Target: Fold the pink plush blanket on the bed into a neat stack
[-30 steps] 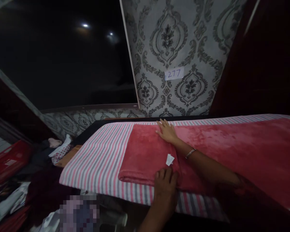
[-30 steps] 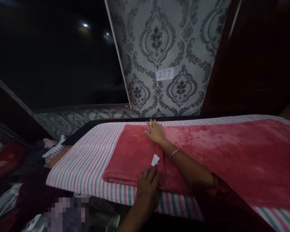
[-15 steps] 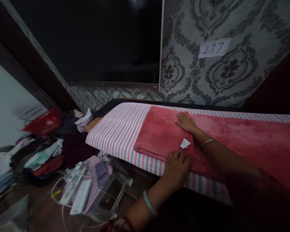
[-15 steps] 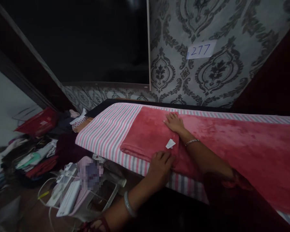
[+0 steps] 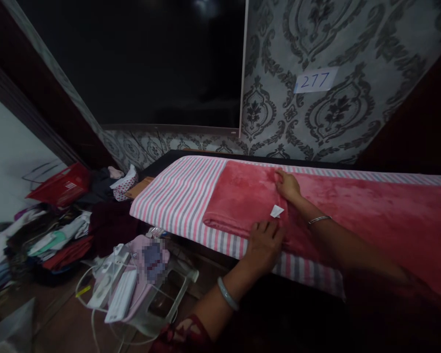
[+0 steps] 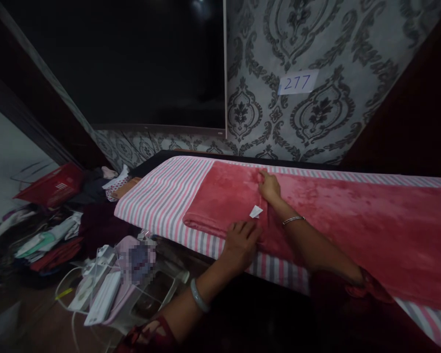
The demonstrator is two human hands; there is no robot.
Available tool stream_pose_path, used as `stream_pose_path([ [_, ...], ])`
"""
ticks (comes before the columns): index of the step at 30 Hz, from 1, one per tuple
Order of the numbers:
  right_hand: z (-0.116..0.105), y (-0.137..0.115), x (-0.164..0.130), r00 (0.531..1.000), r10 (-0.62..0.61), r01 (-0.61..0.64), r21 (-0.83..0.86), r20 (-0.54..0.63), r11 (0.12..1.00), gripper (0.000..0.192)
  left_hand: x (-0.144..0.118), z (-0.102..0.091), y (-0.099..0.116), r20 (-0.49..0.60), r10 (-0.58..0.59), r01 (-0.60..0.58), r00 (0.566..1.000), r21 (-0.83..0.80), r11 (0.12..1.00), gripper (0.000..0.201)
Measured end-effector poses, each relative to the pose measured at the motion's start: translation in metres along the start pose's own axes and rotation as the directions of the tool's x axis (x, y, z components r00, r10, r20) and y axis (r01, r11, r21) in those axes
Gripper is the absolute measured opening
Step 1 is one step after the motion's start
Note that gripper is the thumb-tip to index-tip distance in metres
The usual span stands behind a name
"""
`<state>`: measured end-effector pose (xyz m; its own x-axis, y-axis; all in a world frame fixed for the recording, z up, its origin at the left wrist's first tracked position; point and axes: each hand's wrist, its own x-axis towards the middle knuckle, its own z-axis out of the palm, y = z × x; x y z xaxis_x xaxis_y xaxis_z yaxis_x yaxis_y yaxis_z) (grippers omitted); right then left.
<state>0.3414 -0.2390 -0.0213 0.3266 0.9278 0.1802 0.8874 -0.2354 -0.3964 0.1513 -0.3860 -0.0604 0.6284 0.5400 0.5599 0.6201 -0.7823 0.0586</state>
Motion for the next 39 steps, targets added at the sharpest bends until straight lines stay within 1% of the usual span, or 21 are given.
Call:
stream_pose_path([
  [2,-0.001,0.000,-0.002,1.000,-0.008,0.008,-0.001,0.001,1.000,0.055,-0.003,0.003,0.002,0.016,-0.009,0.009,1.000,-0.023,1.000,0.025],
  [4,-0.005,-0.001,-0.005,1.000,0.010,-0.009,-0.017,0.014,1.000,0.052,-0.005,-0.004,0.001,0.040,-0.005,0.009,0.999,-0.095,0.995,0.028],
  [6,-0.012,-0.006,-0.008,1.000,0.009,-0.009,-0.047,-0.006,0.999,0.052,-0.002,-0.022,-0.008,0.038,0.005,0.002,0.999,-0.189,0.982,0.034],
  [8,-0.018,-0.017,-0.014,0.999,-0.028,0.025,-0.070,-0.045,0.997,0.058,0.006,-0.047,-0.025,0.023,-0.022,0.027,0.999,-0.221,0.975,0.034],
  [9,-0.019,-0.023,-0.018,0.996,-0.063,0.058,-0.077,-0.059,0.995,0.062,0.012,-0.059,-0.037,0.022,-0.063,0.066,0.998,-0.190,0.980,0.035],
  [11,-0.016,-0.036,-0.031,0.988,-0.144,0.139,-0.088,-0.056,0.986,0.069,0.024,-0.078,-0.064,0.059,-0.182,0.185,0.981,-0.053,0.981,0.040],
  [13,-0.004,-0.045,-0.047,0.976,-0.217,0.213,-0.117,-0.024,0.970,0.073,0.032,-0.085,-0.088,0.144,-0.292,0.278,0.946,0.107,0.955,0.051],
  [14,0.003,-0.047,-0.056,0.970,-0.242,0.240,-0.138,0.004,0.961,0.075,0.032,-0.084,-0.097,0.214,-0.340,0.308,0.916,0.171,0.936,0.058],
  [16,0.018,-0.046,-0.071,0.956,-0.286,0.292,-0.169,0.057,0.941,0.076,0.028,-0.075,-0.110,0.361,-0.424,0.350,0.830,0.255,0.901,0.067],
  [17,0.024,-0.044,-0.077,0.952,-0.297,0.306,-0.180,0.074,0.935,0.076,0.025,-0.070,-0.113,0.417,-0.455,0.367,0.787,0.278,0.888,0.069],
  [18,0.028,-0.041,-0.081,0.950,-0.302,0.313,-0.189,0.083,0.931,0.076,0.021,-0.064,-0.115,0.453,-0.477,0.381,0.753,0.292,0.878,0.069],
  [19,0.030,-0.039,-0.084,0.949,-0.302,0.314,-0.195,0.089,0.929,0.075,0.017,-0.060,-0.116,0.469,-0.491,0.390,0.734,0.300,0.870,0.069],
  [21,0.029,-0.037,-0.085,0.951,-0.292,0.307,-0.201,0.104,0.930,0.076,0.013,-0.055,-0.116,0.473,-0.499,0.393,0.726,0.310,0.866,0.069],
  [23,0.023,-0.039,-0.080,0.948,-0.276,0.303,-0.193,0.157,0.933,0.076,0.012,-0.054,-0.115,0.479,-0.504,0.395,0.719,0.315,0.863,0.070],
  [25,0.014,-0.045,-0.070,0.942,-0.259,0.298,-0.177,0.213,0.938,0.074,0.013,-0.055,-0.115,0.479,-0.508,0.401,0.716,0.313,0.861,0.070],
  [26,0.009,-0.048,-0.063,0.941,-0.257,0.297,-0.169,0.222,0.940,0.072,0.014,-0.056,-0.115,0.475,-0.509,0.404,0.718,0.310,0.860,0.070],
  [28,0.000,-0.056,-0.046,0.944,-0.259,0.293,-0.162,0.202,0.942,0.068,0.015,-0.056,-0.115,0.459,-0.509,0.410,0.728,0.304,0.860,0.069],
  [30,-0.005,-0.060,-0.026,0.952,-0.262,0.288,-0.170,0.158,0.942,0.065,0.014,-0.057,-0.114,0.441,-0.509,0.419,0.739,0.291,0.860,0.069],
  [33,-0.001,-0.055,-0.002,0.966,-0.230,0.250,-0.197,0.120,0.948,0.064,0.013,-0.059,-0.113,0.432,-0.502,0.429,0.750,0.261,0.865,0.069],
  [37,0.014,-0.035,0.011,0.973,-0.135,0.173,-0.211,0.186,0.962,0.065,0.012,-0.060,-0.112,0.439,-0.505,0.452,0.743,0.227,0.863,0.069],
  [39,0.017,-0.030,0.015,0.970,-0.118,0.165,-0.217,0.212,0.962,0.064,0.012,-0.059,-0.111,0.438,-0.508,0.465,0.742,0.209,0.860,0.069],
])
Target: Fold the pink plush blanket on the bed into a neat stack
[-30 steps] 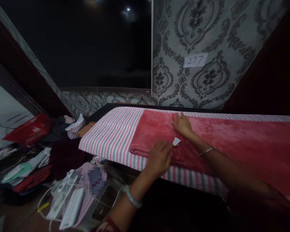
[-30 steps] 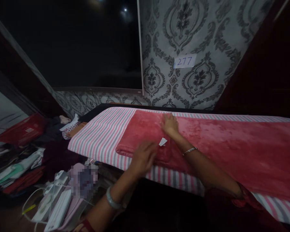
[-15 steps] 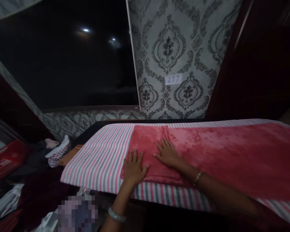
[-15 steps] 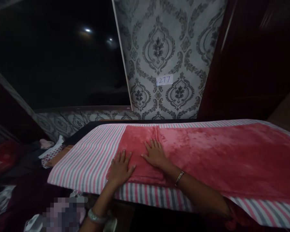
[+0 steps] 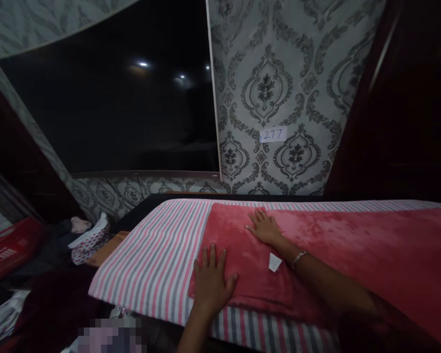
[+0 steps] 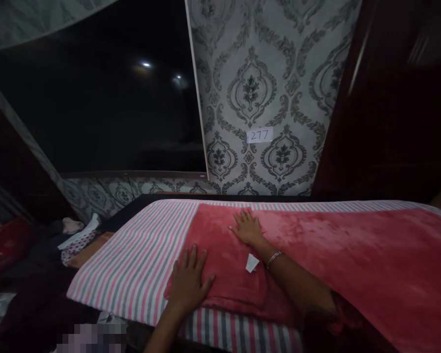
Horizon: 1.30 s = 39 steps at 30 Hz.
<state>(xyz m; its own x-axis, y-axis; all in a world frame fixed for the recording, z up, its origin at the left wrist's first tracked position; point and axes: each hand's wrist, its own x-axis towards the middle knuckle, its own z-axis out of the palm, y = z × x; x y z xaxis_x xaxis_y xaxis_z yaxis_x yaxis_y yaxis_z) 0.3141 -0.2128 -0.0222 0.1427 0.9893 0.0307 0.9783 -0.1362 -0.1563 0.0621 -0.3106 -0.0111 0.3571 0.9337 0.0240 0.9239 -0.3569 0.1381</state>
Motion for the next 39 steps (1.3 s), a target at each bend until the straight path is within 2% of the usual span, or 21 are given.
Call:
stream_pose_path([
  [4,-0.013,-0.008,0.021,0.998,-0.040,0.044,0.079,-0.047,0.996,0.056,0.000,0.002,-0.001,-0.020,0.004,-0.006,1.000,-0.071,0.997,0.069],
  [6,-0.022,-0.019,0.038,0.993,-0.097,0.106,0.125,-0.069,0.987,0.055,-0.002,0.001,-0.008,-0.073,-0.003,-0.006,0.997,-0.123,0.992,0.069],
  [8,-0.027,-0.031,0.057,0.988,-0.148,0.154,0.159,-0.050,0.975,0.057,-0.005,-0.001,-0.022,-0.161,-0.065,0.035,0.985,-0.181,0.983,0.065],
  [10,-0.028,-0.041,0.074,0.983,-0.181,0.180,0.202,-0.013,0.963,0.062,-0.009,-0.003,-0.042,-0.216,-0.180,0.119,0.960,-0.266,0.957,0.062],
  [11,-0.028,-0.045,0.080,0.981,-0.194,0.187,0.222,0.009,0.957,0.063,-0.011,-0.003,-0.051,-0.204,-0.232,0.160,0.951,-0.319,0.934,0.062],
  [13,-0.027,-0.050,0.091,0.975,-0.218,0.199,0.258,0.049,0.946,0.062,-0.015,-0.004,-0.067,-0.106,-0.279,0.213,0.954,-0.416,0.884,0.061],
  [16,-0.026,-0.051,0.101,0.966,-0.234,0.195,0.288,0.107,0.938,0.056,-0.018,-0.001,-0.077,0.027,-0.281,0.267,0.959,-0.418,0.869,0.055],
  [18,-0.027,-0.049,0.104,0.964,-0.227,0.178,0.297,0.136,0.938,0.052,-0.018,0.005,-0.077,0.026,-0.301,0.288,0.953,-0.373,0.882,0.053],
  [20,-0.028,-0.047,0.106,0.965,-0.216,0.164,0.306,0.146,0.938,0.049,-0.018,0.012,-0.073,-0.003,-0.319,0.290,0.948,-0.406,0.867,0.055],
  [23,-0.026,-0.047,0.105,0.972,-0.204,0.155,0.325,0.120,0.933,0.043,-0.017,0.024,-0.066,-0.071,-0.364,0.251,0.929,-0.603,0.757,0.060],
  [27,-0.024,-0.046,0.094,0.984,-0.180,0.167,0.360,0.004,0.918,0.029,-0.018,0.025,-0.050,-0.162,-0.411,0.062,0.897,-0.875,0.480,0.039],
  [29,-0.030,-0.042,0.088,0.984,-0.166,0.179,0.383,-0.068,0.906,0.026,-0.020,0.016,-0.042,-0.170,-0.423,-0.019,0.890,-0.941,0.339,0.032],
  [31,-0.043,-0.037,0.085,0.980,-0.146,0.189,0.399,-0.135,0.897,0.026,-0.023,0.000,-0.036,-0.167,-0.417,-0.063,0.894,-0.966,0.253,0.032],
  [35,-0.092,-0.039,0.091,0.939,-0.118,0.262,0.450,-0.323,0.854,0.024,-0.030,-0.046,-0.036,-0.162,-0.397,-0.088,0.903,-0.976,0.200,0.038],
  [37,-0.119,-0.053,0.100,0.912,-0.128,0.314,0.462,-0.390,0.830,0.023,-0.031,-0.072,-0.046,-0.174,-0.421,-0.107,0.890,-0.978,0.177,0.041],
  [39,-0.135,-0.077,0.110,0.897,-0.146,0.337,0.429,-0.418,0.838,0.024,-0.030,-0.090,-0.064,-0.197,-0.460,-0.132,0.866,-0.977,0.169,0.044],
])
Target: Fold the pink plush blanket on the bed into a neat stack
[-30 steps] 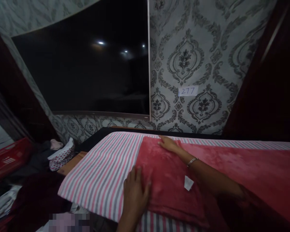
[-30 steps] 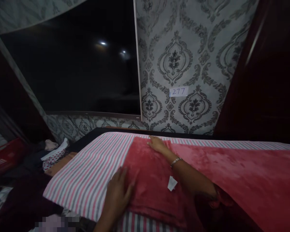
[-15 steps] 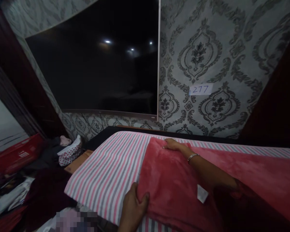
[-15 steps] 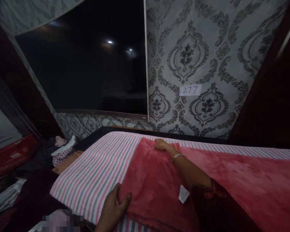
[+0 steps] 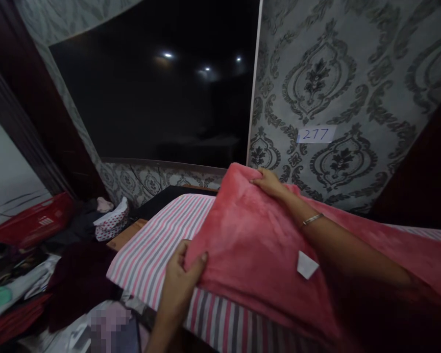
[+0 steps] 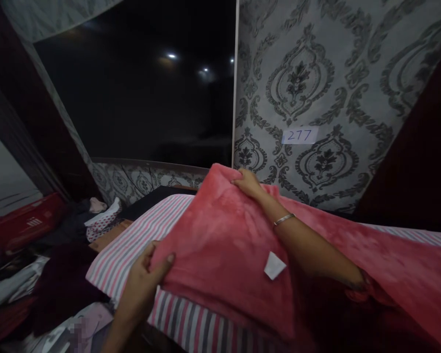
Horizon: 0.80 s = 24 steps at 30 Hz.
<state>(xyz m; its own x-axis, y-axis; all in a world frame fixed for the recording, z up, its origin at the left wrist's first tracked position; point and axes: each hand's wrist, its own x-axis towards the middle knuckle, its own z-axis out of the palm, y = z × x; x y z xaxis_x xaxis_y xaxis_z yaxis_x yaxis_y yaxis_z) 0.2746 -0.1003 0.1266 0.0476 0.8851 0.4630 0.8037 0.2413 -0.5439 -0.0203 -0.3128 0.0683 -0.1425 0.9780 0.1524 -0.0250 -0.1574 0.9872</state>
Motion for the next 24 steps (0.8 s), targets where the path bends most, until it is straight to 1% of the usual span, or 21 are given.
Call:
stream_pose_path([
  [1,0.007,-0.011,0.006,1.000,-0.006,0.006,-0.037,0.009,0.999,0.025,0.008,-0.011,0.001,-0.020,0.010,-0.010,1.000,0.007,1.000,0.046],
  [2,0.019,-0.022,0.009,0.999,-0.003,0.006,-0.081,0.034,0.997,0.027,0.017,-0.022,-0.002,-0.044,0.020,-0.019,0.999,0.029,0.999,0.047],
  [3,0.033,-0.030,0.008,0.997,0.008,0.001,-0.123,0.071,0.992,0.030,0.025,-0.035,-0.010,-0.060,0.027,-0.024,0.998,0.066,0.998,0.047],
  [4,0.050,-0.037,0.003,0.992,0.030,-0.009,-0.163,0.123,0.987,0.032,0.033,-0.048,-0.023,-0.082,0.040,-0.029,0.996,0.127,0.992,0.047],
  [5,0.068,-0.041,-0.006,0.982,0.054,-0.019,-0.189,0.182,0.982,0.034,0.039,-0.061,-0.038,-0.127,0.063,-0.036,0.990,0.206,0.978,0.047],
  [6,0.085,-0.043,-0.016,0.969,0.073,-0.025,-0.200,0.235,0.979,0.035,0.044,-0.073,-0.055,-0.142,0.072,-0.028,0.987,0.292,0.956,0.048],
  [8,0.115,-0.041,-0.038,0.934,0.090,-0.017,-0.209,0.346,0.978,0.037,0.047,-0.092,-0.085,-0.164,0.056,0.029,0.985,0.475,0.879,0.054],
  [9,0.126,-0.039,-0.047,0.920,0.095,-0.013,-0.214,0.380,0.977,0.040,0.047,-0.099,-0.095,-0.167,0.085,0.022,0.982,0.553,0.833,0.056],
  [10,0.134,-0.038,-0.053,0.910,0.097,-0.007,-0.219,0.402,0.976,0.043,0.046,-0.101,-0.101,-0.161,0.128,0.002,0.979,0.630,0.777,0.056],
  [12,0.143,-0.040,-0.056,0.910,0.083,0.012,-0.227,0.406,0.974,0.048,0.044,-0.095,-0.097,-0.091,0.247,-0.095,0.965,0.755,0.649,0.054],
  [14,0.147,-0.050,-0.050,0.917,0.031,0.061,-0.218,0.398,0.974,0.052,0.042,-0.077,-0.082,0.032,0.316,-0.198,0.948,0.838,0.509,0.053],
  [15,0.149,-0.057,-0.045,0.916,-0.024,0.113,-0.201,0.400,0.973,0.053,0.041,-0.064,-0.074,0.095,0.314,-0.235,0.945,0.864,0.446,0.054],
  [17,0.157,-0.070,-0.038,0.894,-0.173,0.254,-0.149,0.412,0.956,0.055,0.040,-0.039,-0.064,0.189,0.255,-0.271,0.948,0.901,0.338,0.059],
  [18,0.163,-0.074,-0.036,0.870,-0.238,0.321,-0.129,0.433,0.938,0.056,0.039,-0.027,-0.065,0.224,0.196,-0.275,0.955,0.914,0.298,0.063],
  [19,0.169,-0.075,-0.036,0.840,-0.275,0.367,-0.118,0.467,0.923,0.057,0.037,-0.019,-0.069,0.246,0.126,-0.272,0.961,0.925,0.267,0.068],
  [20,0.177,-0.072,-0.038,0.815,-0.275,0.383,-0.117,0.510,0.916,0.058,0.035,-0.013,-0.076,0.261,0.055,-0.266,0.964,0.933,0.244,0.073],
  [21,0.184,-0.068,-0.040,0.797,-0.246,0.371,-0.126,0.552,0.920,0.059,0.032,-0.009,-0.085,0.269,-0.003,-0.261,0.963,0.938,0.228,0.076],
  [22,0.191,-0.061,-0.042,0.782,-0.206,0.346,-0.136,0.588,0.928,0.061,0.029,-0.008,-0.095,0.276,-0.037,-0.261,0.961,0.940,0.219,0.079],
  [24,0.203,-0.046,-0.046,0.776,-0.151,0.296,-0.142,0.613,0.944,0.064,0.025,-0.011,-0.114,0.292,-0.032,-0.279,0.956,0.937,0.209,0.079],
])
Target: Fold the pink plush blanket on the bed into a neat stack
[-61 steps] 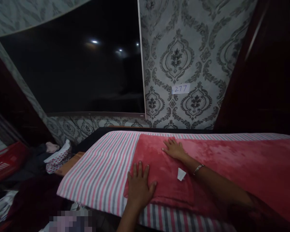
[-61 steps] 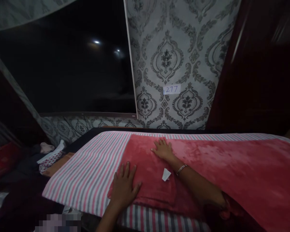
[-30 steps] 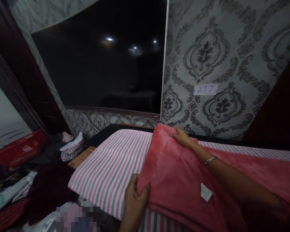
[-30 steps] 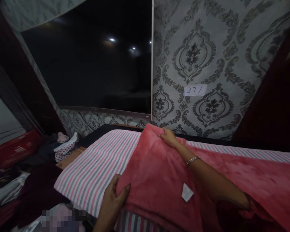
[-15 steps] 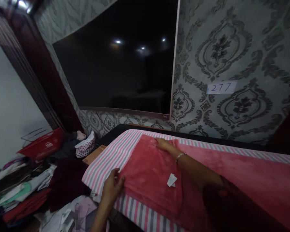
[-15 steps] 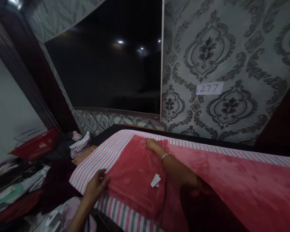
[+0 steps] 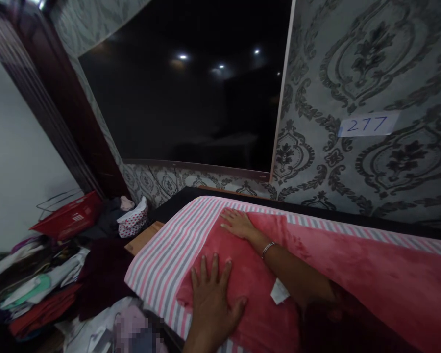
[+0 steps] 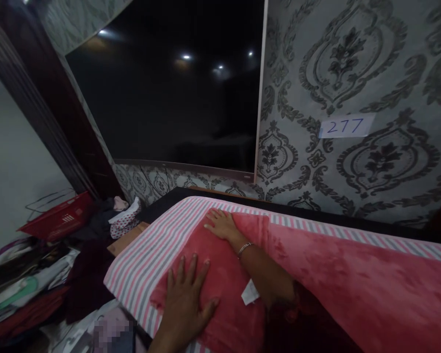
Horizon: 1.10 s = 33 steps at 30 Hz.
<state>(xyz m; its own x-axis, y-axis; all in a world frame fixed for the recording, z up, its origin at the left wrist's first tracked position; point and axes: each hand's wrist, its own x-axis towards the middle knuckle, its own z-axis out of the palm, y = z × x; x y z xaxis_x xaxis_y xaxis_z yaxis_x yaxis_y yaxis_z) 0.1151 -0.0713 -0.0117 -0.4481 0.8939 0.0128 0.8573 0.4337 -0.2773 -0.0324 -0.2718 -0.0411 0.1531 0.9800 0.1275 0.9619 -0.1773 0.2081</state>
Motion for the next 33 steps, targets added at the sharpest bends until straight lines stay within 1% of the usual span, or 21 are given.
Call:
stream_pose_path([
  [1,0.005,0.005,0.001,1.000,0.008,-0.008,0.013,-0.006,1.000,0.065,-0.002,0.006,-0.003,-0.021,0.015,-0.015,1.000,0.005,1.000,0.078],
  [3,0.010,0.011,0.003,1.000,0.005,-0.004,0.029,-0.013,1.000,0.067,-0.004,0.011,-0.008,-0.055,0.028,-0.026,0.998,0.025,0.999,0.077],
  [7,0.003,0.006,0.007,1.000,-0.001,0.000,0.046,0.016,0.999,0.065,-0.001,0.005,-0.005,-0.061,0.013,-0.007,0.998,0.095,0.995,0.075],
  [10,-0.008,0.007,0.000,0.997,0.076,-0.077,0.038,0.019,0.996,0.067,0.002,-0.001,-0.001,-0.051,0.019,-0.013,0.999,0.125,0.992,0.073],
  [13,-0.019,0.027,-0.026,0.973,0.231,-0.231,-0.001,-0.002,0.973,0.070,0.004,-0.002,-0.001,-0.044,0.013,-0.007,0.999,0.147,0.989,0.072],
  [17,-0.026,0.077,-0.082,0.913,0.407,-0.408,-0.049,-0.033,0.912,0.068,0.006,0.000,-0.003,-0.052,0.024,-0.015,0.998,0.166,0.986,0.071],
  [20,-0.027,0.106,-0.115,0.881,0.471,-0.472,-0.027,-0.056,0.881,0.062,0.006,-0.003,0.000,-0.041,0.038,-0.030,0.998,0.182,0.983,0.070],
  [22,-0.028,0.112,-0.124,0.872,0.487,-0.488,-0.005,-0.051,0.873,0.061,0.006,-0.007,0.001,-0.026,0.037,-0.031,0.999,0.193,0.981,0.071],
  [24,-0.032,0.107,-0.127,0.855,0.517,-0.517,0.013,-0.050,0.856,0.063,0.006,-0.012,0.002,-0.010,0.031,-0.028,0.999,0.197,0.980,0.071],
  [26,-0.037,0.093,-0.130,0.847,0.524,-0.523,0.030,-0.089,0.852,0.065,0.006,-0.017,0.004,0.011,0.022,-0.024,1.000,0.192,0.981,0.070],
  [28,-0.042,0.074,-0.138,0.879,0.453,-0.454,0.034,-0.145,0.891,0.065,0.006,-0.025,0.009,0.026,0.008,-0.012,1.000,0.177,0.984,0.070],
  [30,-0.043,0.055,-0.152,0.925,0.337,-0.338,0.028,-0.174,0.941,0.064,0.002,-0.033,0.022,-0.003,0.022,-0.021,1.000,0.155,0.988,0.066],
  [31,-0.041,0.047,-0.160,0.942,0.285,-0.286,0.022,-0.175,0.958,0.064,-0.002,-0.036,0.032,-0.031,0.056,-0.052,0.998,0.141,0.989,0.063],
  [33,-0.033,0.039,-0.175,0.963,0.217,-0.220,0.000,-0.159,0.976,0.065,-0.013,-0.035,0.055,-0.072,0.181,-0.173,0.981,0.111,0.979,0.059],
])
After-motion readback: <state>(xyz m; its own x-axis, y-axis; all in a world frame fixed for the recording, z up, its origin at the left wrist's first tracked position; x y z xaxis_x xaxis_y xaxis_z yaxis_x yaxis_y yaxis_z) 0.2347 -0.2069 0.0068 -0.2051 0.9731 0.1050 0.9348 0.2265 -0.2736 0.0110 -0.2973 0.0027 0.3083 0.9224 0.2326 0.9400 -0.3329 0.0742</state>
